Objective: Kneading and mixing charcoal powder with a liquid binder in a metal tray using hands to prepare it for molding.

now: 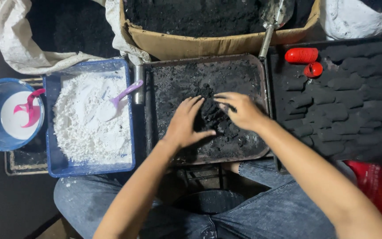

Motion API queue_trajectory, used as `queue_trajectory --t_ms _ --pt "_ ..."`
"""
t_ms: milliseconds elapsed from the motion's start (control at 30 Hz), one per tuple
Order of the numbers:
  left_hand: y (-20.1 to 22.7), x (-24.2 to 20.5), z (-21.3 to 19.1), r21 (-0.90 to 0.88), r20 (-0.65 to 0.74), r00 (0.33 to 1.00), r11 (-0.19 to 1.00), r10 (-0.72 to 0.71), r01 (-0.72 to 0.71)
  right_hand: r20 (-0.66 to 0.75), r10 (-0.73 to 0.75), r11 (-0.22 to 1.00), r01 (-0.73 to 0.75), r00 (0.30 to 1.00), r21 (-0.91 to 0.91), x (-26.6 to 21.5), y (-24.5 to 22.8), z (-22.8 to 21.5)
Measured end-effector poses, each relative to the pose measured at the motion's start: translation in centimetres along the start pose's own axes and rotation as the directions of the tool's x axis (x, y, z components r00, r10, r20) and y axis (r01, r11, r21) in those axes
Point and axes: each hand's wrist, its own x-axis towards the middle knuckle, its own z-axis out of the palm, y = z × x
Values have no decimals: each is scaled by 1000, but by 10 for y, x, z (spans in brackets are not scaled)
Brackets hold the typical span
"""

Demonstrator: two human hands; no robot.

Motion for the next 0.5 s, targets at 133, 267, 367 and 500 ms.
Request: queue_trajectory --t_ms 133,267,367,500 --pt "15 -4 17 235 3 997 969 81 -79 15 -75 987 76 997 -141 -19 8 17" --pt "14 3 12 278 91 995 958 46 -70 220 9 968 47 975 -246 -24 -29 -25" --pt "7 7 -6 279 204 975 949 94 -149 386 83 941 56 919 -335 -21 -36 -40" --pt "-1 11 -7 276 362 928 940 91 -201 470 169 906 51 866 -420 -20 -34 -39"
